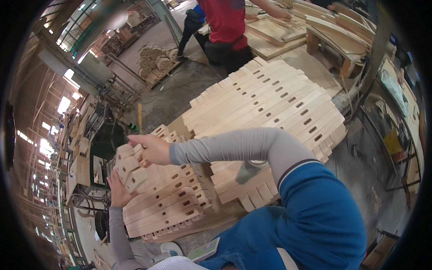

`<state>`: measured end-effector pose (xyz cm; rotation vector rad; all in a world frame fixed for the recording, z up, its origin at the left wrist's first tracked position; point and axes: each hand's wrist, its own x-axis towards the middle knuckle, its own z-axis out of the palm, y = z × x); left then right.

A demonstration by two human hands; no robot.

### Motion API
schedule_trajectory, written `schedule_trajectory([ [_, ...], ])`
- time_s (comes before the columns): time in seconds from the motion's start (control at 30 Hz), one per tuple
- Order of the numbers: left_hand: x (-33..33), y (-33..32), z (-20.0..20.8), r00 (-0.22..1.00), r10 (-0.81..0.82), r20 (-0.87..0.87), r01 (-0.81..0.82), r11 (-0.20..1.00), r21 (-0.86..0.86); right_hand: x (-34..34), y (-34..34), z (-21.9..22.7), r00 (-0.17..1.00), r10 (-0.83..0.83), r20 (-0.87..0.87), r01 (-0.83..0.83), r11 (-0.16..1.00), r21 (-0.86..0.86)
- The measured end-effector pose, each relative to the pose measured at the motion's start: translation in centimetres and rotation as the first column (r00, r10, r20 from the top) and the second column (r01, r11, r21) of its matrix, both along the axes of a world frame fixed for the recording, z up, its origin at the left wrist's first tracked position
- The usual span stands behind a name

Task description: The person applies a white liquid to the slots of stacked wooden slats using a small brush and a green container. The person repeatedly dips the brush into the container and applies the liquid to each slot, then stacks the treated slats on a pile.

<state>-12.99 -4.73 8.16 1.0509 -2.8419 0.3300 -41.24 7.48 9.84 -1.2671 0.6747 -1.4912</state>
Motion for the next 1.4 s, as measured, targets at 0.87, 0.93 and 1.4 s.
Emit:
schedule_trajectory([
  [0.87,-65.0,31.3,3.0,0.333,-0.942,0.028,0.94,0.33,-0.088,-39.3,58.8,-8.9,-0.079,-0.953,0.294,0.969,-0.004,0.248],
  [0.93,-70.2,33.5,1.1,0.245,-0.96,0.138,0.97,0.243,-0.031,-38.9,63.4,-10.8,-0.226,-0.948,0.223,0.942,-0.154,0.298],
  [1.4,-88.5,39.7,-13.1,0.045,-0.813,0.581,0.962,0.191,0.194,-38.7,73.1,-20.3,-0.551,-0.835,0.01,0.715,-0.465,0.522],
])
